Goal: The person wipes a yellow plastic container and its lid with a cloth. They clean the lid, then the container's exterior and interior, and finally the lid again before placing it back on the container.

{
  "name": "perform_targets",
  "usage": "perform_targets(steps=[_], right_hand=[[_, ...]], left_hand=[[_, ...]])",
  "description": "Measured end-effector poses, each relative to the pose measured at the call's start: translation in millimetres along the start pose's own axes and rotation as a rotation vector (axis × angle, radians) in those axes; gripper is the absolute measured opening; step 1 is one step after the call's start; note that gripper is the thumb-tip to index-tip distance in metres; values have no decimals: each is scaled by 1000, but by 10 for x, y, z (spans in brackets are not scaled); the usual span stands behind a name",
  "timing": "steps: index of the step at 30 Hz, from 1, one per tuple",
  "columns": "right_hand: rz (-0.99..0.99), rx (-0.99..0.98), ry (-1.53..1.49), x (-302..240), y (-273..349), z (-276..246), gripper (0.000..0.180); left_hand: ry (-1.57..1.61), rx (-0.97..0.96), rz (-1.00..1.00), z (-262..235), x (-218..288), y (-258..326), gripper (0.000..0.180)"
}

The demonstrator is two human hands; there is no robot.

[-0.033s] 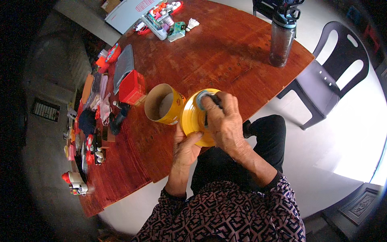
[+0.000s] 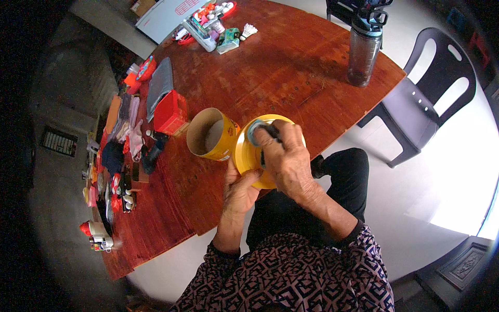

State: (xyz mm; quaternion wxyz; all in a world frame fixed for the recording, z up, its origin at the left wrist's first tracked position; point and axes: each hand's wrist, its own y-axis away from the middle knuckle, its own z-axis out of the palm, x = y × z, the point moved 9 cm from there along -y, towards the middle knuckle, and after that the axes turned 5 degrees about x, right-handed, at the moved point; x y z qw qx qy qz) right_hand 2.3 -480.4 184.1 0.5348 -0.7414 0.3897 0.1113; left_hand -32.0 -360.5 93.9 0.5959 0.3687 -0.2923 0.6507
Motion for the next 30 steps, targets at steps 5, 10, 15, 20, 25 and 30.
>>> perform_targets(steps=[5,10,15,20,25,30], right_hand=[[-235,-126,6,-251,25,82,43],[-334,-205,-117,-270,278,122,41],[-397,-164,-28,-265,402,47,43],[-320,-14,86,-144,12,-8,39],[-45,0,180,298,2,-94,38],[85,-59,126,449,346,-140,39]], left_hand=[[145,-101,-27,-2,47,16,59],[338,-70,-61,-34,78,8,48],[232,-29,-40,35,90,-30,54],[166,-13,-39,68,35,-16,51],[119,54,25,-3,80,-16,53],[118,122,82,-112,62,-65,52]])
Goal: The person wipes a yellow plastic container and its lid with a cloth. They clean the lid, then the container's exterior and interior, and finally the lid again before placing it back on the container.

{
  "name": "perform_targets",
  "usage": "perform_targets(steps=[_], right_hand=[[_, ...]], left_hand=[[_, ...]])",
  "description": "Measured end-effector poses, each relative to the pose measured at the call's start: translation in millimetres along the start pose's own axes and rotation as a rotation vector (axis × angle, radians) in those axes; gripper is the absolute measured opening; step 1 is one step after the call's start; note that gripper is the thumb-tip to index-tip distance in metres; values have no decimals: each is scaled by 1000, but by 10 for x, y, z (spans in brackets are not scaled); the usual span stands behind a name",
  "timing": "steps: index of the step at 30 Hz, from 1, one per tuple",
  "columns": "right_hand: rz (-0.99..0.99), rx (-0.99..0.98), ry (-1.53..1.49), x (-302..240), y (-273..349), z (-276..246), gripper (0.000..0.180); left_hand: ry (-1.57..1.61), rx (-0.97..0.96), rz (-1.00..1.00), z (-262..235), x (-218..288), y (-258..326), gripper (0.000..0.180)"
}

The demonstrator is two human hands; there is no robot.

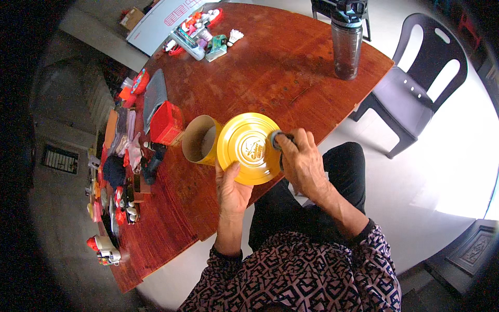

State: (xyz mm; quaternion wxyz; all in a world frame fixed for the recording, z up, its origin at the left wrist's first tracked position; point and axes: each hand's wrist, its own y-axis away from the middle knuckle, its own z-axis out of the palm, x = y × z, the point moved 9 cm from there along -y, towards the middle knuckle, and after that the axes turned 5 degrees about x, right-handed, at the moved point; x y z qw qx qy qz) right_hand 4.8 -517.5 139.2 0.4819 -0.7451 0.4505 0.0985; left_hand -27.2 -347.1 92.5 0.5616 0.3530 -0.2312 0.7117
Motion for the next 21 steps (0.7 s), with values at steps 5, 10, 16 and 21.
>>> perform_targets(steps=[5,10,16,21], right_hand=[[13,-92,-103,-196,223,21,31],[-74,-505,-753,-532,304,124,37],[-7,66,-304,-355,-151,-21,39],[-250,-43,-156,-671,-20,137,36]], left_hand=[[26,2,20,82,41,-40,52],[-13,108,-84,-34,-52,-8,48],[75,-99,-104,113,-126,43,44],[70,-39,-143,-35,-190,39,47]])
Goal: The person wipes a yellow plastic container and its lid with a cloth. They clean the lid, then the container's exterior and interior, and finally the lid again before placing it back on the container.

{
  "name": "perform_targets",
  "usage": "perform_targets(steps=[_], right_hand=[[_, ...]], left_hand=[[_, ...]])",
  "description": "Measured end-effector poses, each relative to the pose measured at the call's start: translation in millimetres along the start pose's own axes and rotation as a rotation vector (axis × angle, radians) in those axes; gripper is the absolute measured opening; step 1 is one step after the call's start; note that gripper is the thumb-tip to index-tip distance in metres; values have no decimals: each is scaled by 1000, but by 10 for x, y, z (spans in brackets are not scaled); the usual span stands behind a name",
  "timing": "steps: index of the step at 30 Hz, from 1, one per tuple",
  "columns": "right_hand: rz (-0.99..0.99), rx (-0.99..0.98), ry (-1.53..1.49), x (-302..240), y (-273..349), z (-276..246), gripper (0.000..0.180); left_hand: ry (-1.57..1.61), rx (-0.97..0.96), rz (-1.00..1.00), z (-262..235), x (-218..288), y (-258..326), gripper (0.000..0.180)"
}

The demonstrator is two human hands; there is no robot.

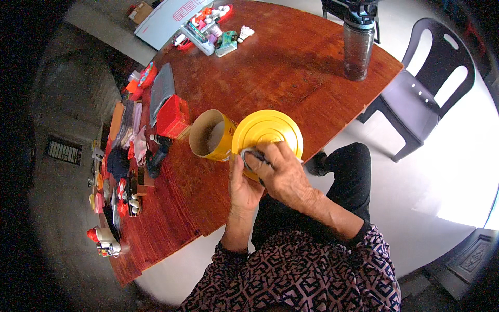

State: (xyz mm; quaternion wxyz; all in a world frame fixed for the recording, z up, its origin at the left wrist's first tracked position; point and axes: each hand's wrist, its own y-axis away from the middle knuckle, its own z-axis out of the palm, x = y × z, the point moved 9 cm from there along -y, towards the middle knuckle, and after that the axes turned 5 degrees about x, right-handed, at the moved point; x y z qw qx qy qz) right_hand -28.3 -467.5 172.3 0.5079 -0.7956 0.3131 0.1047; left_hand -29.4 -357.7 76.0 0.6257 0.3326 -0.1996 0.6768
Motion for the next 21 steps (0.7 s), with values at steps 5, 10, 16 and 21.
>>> perform_targets(steps=[5,10,16,21], right_hand=[[-81,-222,-170,-10,315,-15,35],[770,186,-544,940,543,-466,28],[1081,258,-989,953,536,-158,37],[939,301,-857,814,476,-321,31]], left_hand=[[-46,120,139,-110,198,-58,44],[207,132,-26,-242,46,-158,46],[163,120,-175,-92,-391,-150,50],[-32,217,-122,-44,-345,-174,58]])
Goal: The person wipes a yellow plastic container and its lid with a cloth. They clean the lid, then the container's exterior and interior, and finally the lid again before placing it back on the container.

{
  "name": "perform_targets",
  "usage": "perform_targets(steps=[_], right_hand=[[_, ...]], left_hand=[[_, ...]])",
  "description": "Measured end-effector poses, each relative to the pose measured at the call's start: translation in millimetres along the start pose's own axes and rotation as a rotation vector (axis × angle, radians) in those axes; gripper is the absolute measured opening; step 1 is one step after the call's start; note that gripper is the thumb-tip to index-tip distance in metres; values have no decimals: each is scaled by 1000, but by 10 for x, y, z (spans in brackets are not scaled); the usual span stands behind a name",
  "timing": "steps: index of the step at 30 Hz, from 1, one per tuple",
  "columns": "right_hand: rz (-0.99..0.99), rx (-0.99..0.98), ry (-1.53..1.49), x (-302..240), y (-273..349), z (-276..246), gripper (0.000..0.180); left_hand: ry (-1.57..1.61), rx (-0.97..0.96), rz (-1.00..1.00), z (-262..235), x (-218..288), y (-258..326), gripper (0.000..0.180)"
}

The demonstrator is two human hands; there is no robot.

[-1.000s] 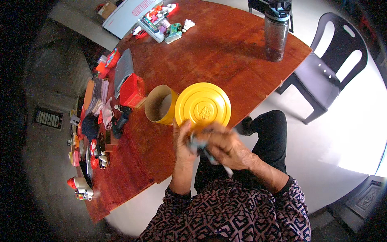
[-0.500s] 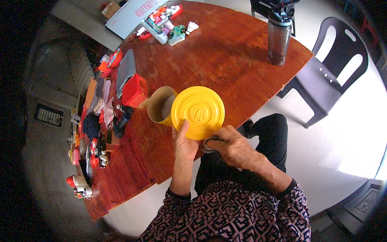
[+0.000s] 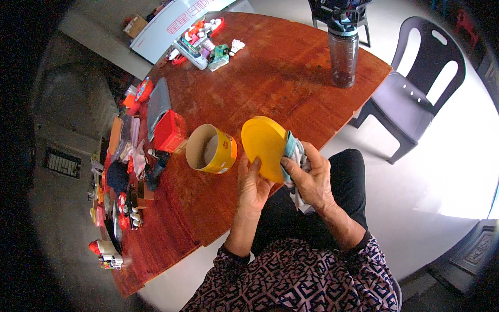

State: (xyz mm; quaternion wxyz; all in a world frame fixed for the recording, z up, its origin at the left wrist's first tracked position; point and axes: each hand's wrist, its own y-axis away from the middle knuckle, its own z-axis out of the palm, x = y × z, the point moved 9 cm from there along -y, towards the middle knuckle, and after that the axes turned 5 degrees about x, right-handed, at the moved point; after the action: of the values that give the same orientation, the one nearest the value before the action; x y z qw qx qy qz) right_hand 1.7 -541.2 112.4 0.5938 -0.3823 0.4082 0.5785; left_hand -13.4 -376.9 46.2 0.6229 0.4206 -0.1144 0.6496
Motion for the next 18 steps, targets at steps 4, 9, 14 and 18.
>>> perform_targets(steps=[4,9,14,18], right_hand=[[-622,-111,536,-362,151,168,33],[-1043,-241,758,-332,503,505,41],[-926,-480,653,-203,583,604,29],[-442,-275,314,-286,228,297,20]], left_hand=[[77,-204,17,310,106,172,66],[-7,-218,46,223,124,140,77],[55,-315,40,200,149,89,80],[213,-384,71,222,217,111,78]])
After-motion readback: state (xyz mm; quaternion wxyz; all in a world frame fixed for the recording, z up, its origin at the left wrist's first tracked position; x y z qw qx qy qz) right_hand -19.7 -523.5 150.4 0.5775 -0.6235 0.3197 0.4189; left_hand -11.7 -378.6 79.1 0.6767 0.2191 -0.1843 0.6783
